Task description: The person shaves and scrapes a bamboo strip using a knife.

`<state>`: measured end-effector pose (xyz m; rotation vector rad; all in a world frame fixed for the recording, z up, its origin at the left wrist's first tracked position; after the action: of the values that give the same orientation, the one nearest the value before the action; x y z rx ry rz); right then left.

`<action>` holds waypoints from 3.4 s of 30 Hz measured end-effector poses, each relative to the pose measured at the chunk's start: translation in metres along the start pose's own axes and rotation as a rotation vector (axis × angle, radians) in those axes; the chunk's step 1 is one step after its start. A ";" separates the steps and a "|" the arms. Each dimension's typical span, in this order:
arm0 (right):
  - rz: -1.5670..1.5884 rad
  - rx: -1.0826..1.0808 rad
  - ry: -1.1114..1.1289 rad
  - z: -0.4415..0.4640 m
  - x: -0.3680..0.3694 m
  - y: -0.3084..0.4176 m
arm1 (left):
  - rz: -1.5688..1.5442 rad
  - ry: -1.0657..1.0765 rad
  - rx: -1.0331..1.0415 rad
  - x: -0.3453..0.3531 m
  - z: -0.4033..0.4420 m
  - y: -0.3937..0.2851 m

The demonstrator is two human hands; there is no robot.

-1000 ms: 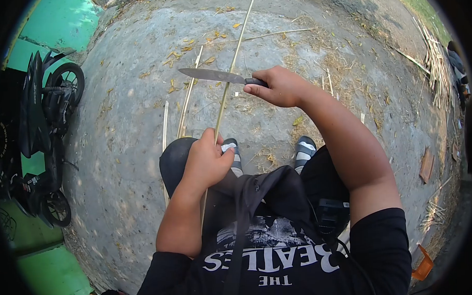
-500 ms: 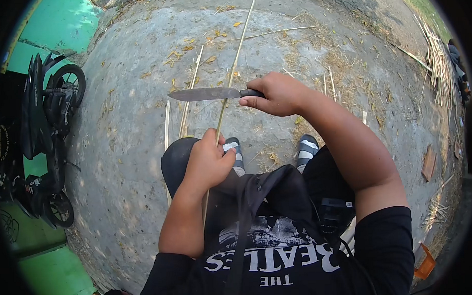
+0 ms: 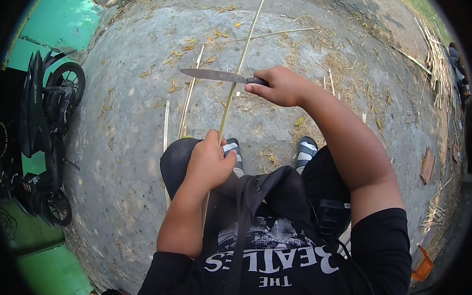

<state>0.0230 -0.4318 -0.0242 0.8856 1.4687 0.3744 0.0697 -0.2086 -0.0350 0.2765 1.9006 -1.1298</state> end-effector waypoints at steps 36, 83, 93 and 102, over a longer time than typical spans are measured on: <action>-0.161 -0.043 0.034 -0.007 0.004 0.007 | -0.044 0.041 -0.039 -0.003 -0.006 -0.002; 0.032 -0.033 -0.016 0.001 0.010 -0.007 | 0.039 0.004 -0.017 0.004 -0.004 -0.002; -0.086 0.059 0.001 -0.010 -0.013 -0.011 | -0.056 -0.025 -0.031 -0.006 -0.004 -0.002; 0.024 0.092 -0.106 -0.002 -0.017 -0.027 | -0.007 -0.031 -0.047 -0.003 -0.008 0.000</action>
<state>0.0109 -0.4609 -0.0315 0.9825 1.3871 0.2751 0.0669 -0.2019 -0.0312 0.2254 1.8997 -1.0865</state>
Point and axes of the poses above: each hand's wrist, its own z-axis towards the middle knuckle, its own x-axis out of the palm, y = z × x, the point moved 10 cm from there along z, towards the middle knuckle, and after that the axes turned 7 degrees about z, right-handed, at the moved point
